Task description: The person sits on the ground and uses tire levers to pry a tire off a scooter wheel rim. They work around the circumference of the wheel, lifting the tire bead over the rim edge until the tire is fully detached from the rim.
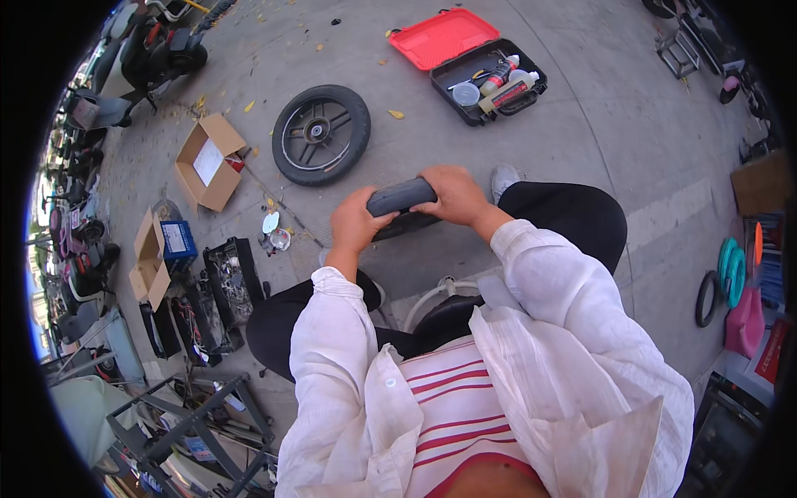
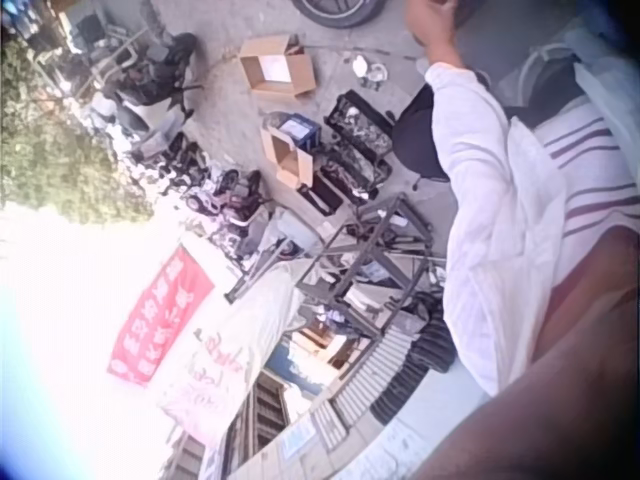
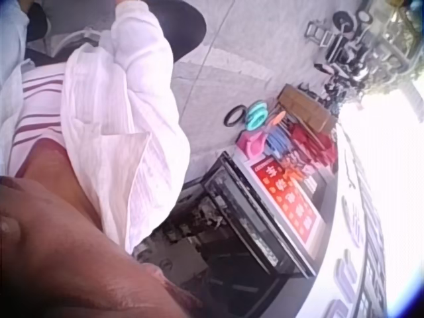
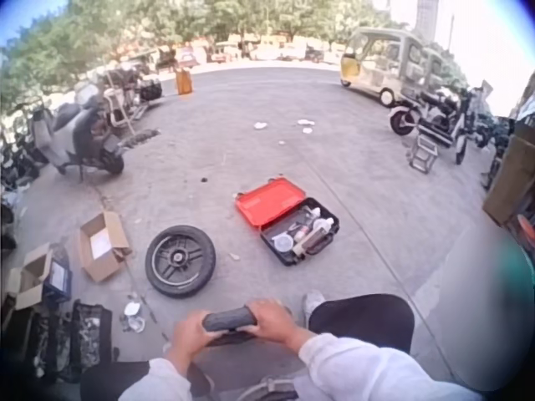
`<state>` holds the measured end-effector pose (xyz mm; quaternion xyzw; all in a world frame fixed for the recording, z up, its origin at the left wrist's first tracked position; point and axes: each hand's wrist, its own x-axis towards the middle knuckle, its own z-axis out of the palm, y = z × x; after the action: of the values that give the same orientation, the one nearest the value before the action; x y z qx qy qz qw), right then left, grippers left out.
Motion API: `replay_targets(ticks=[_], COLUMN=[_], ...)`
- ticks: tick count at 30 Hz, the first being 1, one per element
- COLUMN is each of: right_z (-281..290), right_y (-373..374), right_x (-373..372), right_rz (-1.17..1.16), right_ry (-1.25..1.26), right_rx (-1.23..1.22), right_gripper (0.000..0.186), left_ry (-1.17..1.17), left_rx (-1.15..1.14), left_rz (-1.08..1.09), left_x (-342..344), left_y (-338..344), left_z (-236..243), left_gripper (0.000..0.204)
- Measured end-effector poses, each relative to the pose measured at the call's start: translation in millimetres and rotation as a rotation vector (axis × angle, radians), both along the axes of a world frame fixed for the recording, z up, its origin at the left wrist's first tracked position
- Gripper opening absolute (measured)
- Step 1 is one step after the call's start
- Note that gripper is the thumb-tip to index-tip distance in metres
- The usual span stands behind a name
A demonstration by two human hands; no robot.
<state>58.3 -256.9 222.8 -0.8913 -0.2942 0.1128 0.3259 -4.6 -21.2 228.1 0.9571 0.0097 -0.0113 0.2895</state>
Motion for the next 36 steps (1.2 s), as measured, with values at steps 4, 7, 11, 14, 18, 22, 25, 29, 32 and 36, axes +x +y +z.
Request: replay_targets(ticks=[4, 7, 11, 14, 18, 22, 25, 29, 32, 36], right_z=[-9, -25, -56, -51, -2, 42, 23, 18, 8, 3], right_y=[0, -17, -14, 3, 16, 12, 13, 3, -5, -5], right_x=[-5, -6, -11, -15, -15, -1, 1, 12, 17, 10], right_rz=[0.031, -0.024, -0.051, -0.038, -0.035, 0.077, 0.143, 0.24, 0.204, 0.144], right_ry=[-0.072, 0.037, 0.199, 0.202, 0.056, -0.105, -0.174, -0.069, -0.003, -0.039], right_rx=[0.186, 0.118, 0.057, 0.04, 0.005, 0.042, 0.062, 0.088, 0.09, 0.087], right_gripper=[0.072, 0.075, 0.076, 0.071, 0.069, 0.073, 0.076, 0.078, 0.074, 0.066], left_ry=[0.137, 0.337, -0.085, -0.088, -0.111, 0.096, 0.049, -0.062, -0.077, -0.072], left_rx=[-0.049, 0.102, 0.2, 0.27, 0.05, -0.095, -0.084, -0.027, 0.015, 0.022], left_rz=[-0.017, -0.002, -0.064, -0.02, 0.051, 0.085, -0.041, -0.121, -0.126, -0.113], left_x=[-7, -13, -14, -12, -19, -24, -18, -10, -5, -2], left_y=[44, 78, 28, 16, 46, 60, 33, -1, -7, -6], left_z=[-2, 15, 41, 41, 42, 41, 27, 24, 23, 17], left_gripper=[0.071, 0.083, 0.079, 0.071, 0.071, 0.074, 0.074, 0.072, 0.07, 0.066])
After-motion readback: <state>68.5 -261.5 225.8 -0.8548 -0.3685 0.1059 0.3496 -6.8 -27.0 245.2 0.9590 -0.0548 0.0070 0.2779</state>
